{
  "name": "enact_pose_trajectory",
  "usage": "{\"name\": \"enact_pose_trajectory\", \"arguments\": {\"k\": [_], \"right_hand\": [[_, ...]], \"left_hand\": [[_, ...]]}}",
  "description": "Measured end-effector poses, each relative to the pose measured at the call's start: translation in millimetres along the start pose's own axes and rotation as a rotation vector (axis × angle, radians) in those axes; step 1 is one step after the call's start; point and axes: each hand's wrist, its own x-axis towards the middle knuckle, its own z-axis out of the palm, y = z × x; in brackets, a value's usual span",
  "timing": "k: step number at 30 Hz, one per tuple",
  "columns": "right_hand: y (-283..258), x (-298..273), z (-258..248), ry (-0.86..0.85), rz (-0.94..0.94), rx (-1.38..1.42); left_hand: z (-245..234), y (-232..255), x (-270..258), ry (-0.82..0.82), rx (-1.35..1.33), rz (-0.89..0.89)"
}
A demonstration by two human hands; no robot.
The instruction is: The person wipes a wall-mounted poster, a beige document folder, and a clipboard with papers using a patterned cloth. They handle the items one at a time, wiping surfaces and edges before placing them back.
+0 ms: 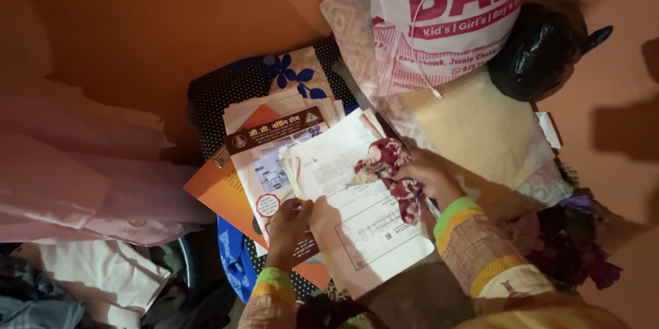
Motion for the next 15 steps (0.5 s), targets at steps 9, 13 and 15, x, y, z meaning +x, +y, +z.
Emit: {"name": "enact_pose_trajectory", "arguments": {"k": [9,13,15], "right_hand": [[0,35,-16,-0.028,-0.166,0.246],[-15,36,-19,0.003,-0.229,0.285],[-31,28,-17,0.087,-0.163,0.25]], "left_hand": [[-33,1,4,0.344,0.11,0.154],[-44,-6,13,0.507,0.21,0.137],[-50,-15,19,0.588,0.325,0.246]]}}
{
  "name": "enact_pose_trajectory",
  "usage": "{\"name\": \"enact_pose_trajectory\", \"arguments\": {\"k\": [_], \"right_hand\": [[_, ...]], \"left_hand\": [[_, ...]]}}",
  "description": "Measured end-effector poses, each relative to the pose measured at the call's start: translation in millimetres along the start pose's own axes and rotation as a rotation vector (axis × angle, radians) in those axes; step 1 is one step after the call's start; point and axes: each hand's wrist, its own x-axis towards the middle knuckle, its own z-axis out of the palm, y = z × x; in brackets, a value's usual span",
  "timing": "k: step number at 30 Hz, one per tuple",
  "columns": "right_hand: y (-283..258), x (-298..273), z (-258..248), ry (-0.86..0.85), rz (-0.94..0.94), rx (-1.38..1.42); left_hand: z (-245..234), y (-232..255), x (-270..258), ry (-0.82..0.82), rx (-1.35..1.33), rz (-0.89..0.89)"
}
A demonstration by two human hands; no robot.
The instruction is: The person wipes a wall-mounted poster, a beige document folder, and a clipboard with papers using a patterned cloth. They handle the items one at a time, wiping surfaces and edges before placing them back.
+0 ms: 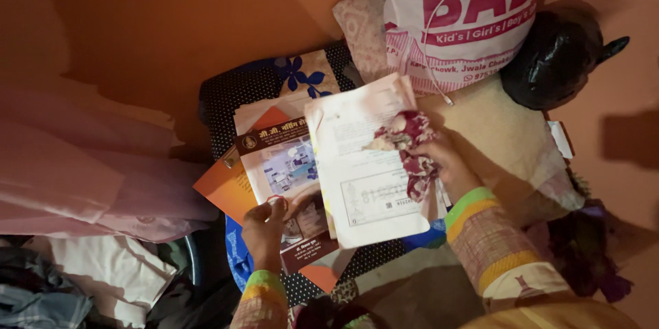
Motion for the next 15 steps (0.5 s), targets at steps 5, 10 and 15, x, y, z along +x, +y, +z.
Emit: {"name": "enact_pose_trajectory", "arguments": {"k": [5,10,15], "right_hand": [[-27,-50,1,-0.039,-0.169,0.154],[-51,-30,2,0.113,-0.043,-0.045],[-41,-6,-15,0.039,-0.153,-0.029]], "left_hand": [[8,-31,10,0.011,0.018,0.027],[14,-53,22,-0.039,-0.065,-0.058],[13,-68,33,-0.063,-0.254,0.016]]}}
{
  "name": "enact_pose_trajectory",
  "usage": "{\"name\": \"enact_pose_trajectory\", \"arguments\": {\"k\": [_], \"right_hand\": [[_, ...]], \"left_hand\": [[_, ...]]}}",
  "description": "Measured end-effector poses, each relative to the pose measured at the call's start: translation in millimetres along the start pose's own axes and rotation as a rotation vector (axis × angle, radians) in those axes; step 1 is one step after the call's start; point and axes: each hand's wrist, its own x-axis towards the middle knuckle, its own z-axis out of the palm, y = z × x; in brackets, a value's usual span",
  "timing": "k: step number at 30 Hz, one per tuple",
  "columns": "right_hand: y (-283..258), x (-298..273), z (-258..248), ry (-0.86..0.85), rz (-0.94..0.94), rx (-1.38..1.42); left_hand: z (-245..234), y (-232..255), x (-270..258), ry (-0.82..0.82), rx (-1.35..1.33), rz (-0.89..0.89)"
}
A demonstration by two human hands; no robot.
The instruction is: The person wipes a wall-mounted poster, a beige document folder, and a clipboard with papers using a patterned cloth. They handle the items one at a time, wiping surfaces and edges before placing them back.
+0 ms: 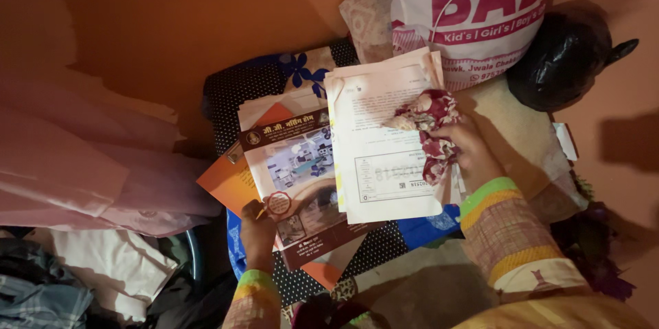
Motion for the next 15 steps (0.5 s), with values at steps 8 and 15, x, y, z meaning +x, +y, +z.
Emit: {"name": "enact_pose_trajectory", "arguments": {"k": [8,15], "right_hand": [[0,-7,-3,0.071,0.09,-0.1],[43,16,28,-0.188,0.105,0.17]], "left_hand": [[-15,9,-4,-0.017,-0.153,-0.147],[-17,17,-8,-0.005,-0.081,-0.087]]}}
